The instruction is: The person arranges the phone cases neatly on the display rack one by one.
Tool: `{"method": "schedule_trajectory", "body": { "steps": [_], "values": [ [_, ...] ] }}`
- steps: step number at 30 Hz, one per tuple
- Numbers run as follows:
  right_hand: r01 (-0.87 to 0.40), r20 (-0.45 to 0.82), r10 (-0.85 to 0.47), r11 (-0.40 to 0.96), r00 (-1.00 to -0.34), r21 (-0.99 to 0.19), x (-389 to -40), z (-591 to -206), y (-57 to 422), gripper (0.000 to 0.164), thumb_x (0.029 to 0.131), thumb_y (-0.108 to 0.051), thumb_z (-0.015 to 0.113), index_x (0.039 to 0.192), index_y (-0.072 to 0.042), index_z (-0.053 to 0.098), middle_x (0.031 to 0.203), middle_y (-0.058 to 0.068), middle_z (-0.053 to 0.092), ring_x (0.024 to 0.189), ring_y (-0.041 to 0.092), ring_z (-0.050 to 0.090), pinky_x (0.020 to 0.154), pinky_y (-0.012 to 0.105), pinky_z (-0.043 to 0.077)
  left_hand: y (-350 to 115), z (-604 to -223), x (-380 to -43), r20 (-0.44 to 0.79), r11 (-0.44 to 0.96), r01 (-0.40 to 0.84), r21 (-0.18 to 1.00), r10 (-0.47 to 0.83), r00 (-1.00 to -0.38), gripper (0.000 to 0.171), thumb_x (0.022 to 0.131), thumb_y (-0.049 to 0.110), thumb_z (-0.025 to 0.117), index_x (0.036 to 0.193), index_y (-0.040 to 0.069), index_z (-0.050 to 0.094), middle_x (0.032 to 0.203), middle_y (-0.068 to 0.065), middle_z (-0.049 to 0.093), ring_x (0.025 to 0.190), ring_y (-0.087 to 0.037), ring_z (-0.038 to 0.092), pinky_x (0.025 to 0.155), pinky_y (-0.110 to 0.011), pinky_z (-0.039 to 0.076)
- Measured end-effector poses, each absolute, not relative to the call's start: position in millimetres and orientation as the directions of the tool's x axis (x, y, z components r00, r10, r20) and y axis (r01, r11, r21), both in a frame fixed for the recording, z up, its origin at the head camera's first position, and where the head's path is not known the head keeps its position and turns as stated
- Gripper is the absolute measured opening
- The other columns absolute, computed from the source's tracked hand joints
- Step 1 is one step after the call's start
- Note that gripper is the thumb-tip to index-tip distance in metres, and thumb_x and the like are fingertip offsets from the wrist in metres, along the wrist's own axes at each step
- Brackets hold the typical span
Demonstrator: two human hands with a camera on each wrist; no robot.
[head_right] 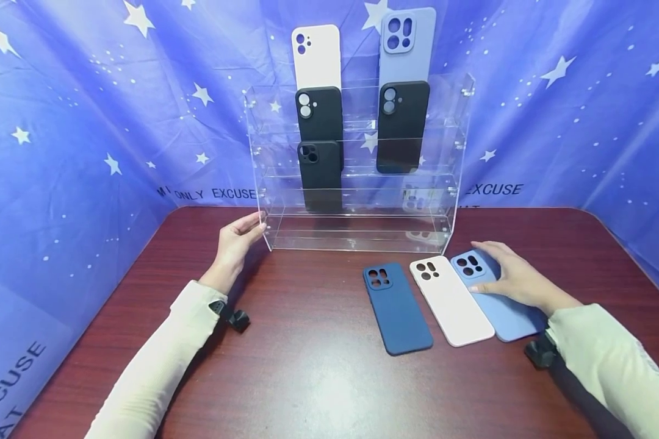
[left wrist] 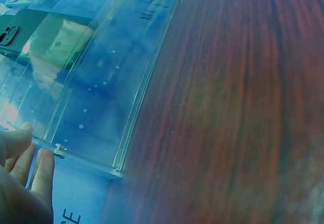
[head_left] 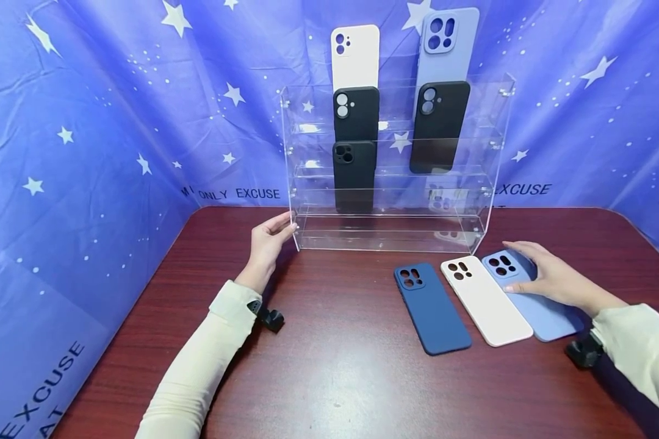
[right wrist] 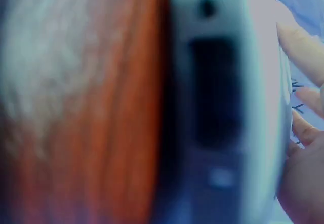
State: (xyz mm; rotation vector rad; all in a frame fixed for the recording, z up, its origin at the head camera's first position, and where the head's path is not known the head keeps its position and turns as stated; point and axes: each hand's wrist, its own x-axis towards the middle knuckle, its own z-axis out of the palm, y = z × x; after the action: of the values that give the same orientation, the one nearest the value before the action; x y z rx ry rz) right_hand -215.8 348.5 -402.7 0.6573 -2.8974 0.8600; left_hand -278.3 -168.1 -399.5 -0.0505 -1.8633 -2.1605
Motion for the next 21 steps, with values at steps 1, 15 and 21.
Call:
{"method": "schedule_trajectory", "body": {
  "steps": [1, 15, 21],
  "values": [
    [-0.420, 0.181, -0.383, 0.762, -0.906, -0.493, -215.8, -401.8, 347.7, 0.085, 0.069, -0.018, 0.083, 0.137, 0.006, 0.038, 0.132, 0.031, 0.037, 0.115, 0.043, 0.036, 0.096, 0.016, 0.024, -168.0, -399.4, -278.6, 0.204, -0.121, 0.230, 0.966, -0.194, -0.959, 0.032, 0.079, -0.007, 0.069, 0.111, -0.004, 0.067, 0.107, -0.017, 0.068, 0.086, -0.008, 0.067, 0.079, -0.022, 0.055],
    [-0.212, 0.175, -0.135, 0.787, -0.975, -0.579, -221.4, -373.0, 334.9, 0.042, 0.091, -0.012, 0.062, 0.125, 0.011, 0.052, 0.108, 0.034, 0.061, 0.077, -0.023, 0.042, 0.060, 0.002, 0.038, -165.6, -398.2, -281.0, 0.124, -0.114, 0.150, 0.982, -0.208, -0.970, 0.036, 0.082, -0.010, 0.065, 0.117, -0.009, 0.061, 0.119, -0.025, 0.060, 0.080, 0.000, 0.065, 0.079, -0.020, 0.055],
    [-0.077, 0.068, -0.043, 0.745, -0.997, -0.663, -219.5, -354.2, 337.3, 0.051, 0.089, -0.031, 0.065, 0.124, 0.005, 0.058, 0.099, -0.019, 0.064, 0.074, -0.014, 0.052, 0.057, 0.015, 0.048, -166.1, -397.3, -280.6, 0.131, -0.117, 0.157, 0.981, -0.205, -0.970, 0.036, 0.082, -0.011, 0.064, 0.118, -0.010, 0.060, 0.119, -0.026, 0.058, 0.080, 0.000, 0.065, 0.079, -0.020, 0.055]
  ]
}}
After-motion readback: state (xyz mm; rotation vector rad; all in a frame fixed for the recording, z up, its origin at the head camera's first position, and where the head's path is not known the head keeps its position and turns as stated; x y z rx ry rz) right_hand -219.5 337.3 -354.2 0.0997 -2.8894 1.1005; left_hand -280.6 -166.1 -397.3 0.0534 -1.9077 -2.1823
